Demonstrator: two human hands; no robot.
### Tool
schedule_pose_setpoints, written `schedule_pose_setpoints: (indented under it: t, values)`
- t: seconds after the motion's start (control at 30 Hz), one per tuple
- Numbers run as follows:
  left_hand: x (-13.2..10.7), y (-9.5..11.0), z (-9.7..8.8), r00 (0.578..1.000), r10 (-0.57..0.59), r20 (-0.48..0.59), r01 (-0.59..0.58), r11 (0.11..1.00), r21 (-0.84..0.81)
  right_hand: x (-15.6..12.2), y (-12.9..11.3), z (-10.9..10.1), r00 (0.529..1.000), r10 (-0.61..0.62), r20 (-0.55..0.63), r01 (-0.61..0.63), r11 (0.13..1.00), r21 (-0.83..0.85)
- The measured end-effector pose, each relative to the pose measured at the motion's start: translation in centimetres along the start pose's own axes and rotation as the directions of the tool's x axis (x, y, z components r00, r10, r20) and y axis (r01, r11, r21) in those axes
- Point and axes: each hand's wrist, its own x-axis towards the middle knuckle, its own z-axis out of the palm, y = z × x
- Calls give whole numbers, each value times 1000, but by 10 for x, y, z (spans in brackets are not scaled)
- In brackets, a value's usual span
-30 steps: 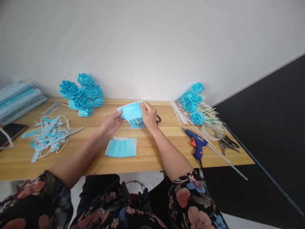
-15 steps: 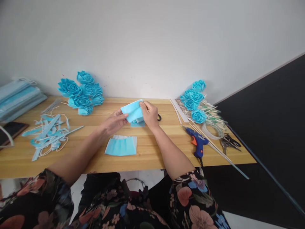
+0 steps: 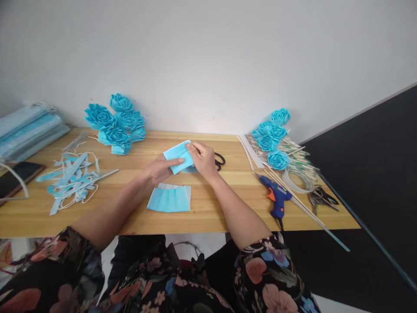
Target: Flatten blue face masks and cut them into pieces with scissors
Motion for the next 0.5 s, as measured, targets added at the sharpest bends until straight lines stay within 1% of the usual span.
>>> schedule_pose_setpoints:
  t: [0.13, 0.23, 0.3, 0.4, 0.5]
  values:
    - [4, -7, -3, 998, 51, -28, -50, 998, 40, 1, 4, 2, 997, 69, 15, -71, 992, 104]
    - [5, -7, -4, 995, 90, -32, -89, 995, 35, 4, 9, 2, 978, 197, 70, -208, 947, 244]
    - [5, -5, -4, 992, 123, -38, -122, 992, 18, 7, 13, 0, 961, 256, 108, -277, 907, 316]
    - [4, -2, -4, 987, 147, -64, -149, 989, -17, 11, 15, -4, 951, 262, 166, -307, 874, 378]
    - [5, -1, -4, 984, 150, -99, -155, 987, -48, 13, 13, -6, 948, 226, 226, -299, 875, 381]
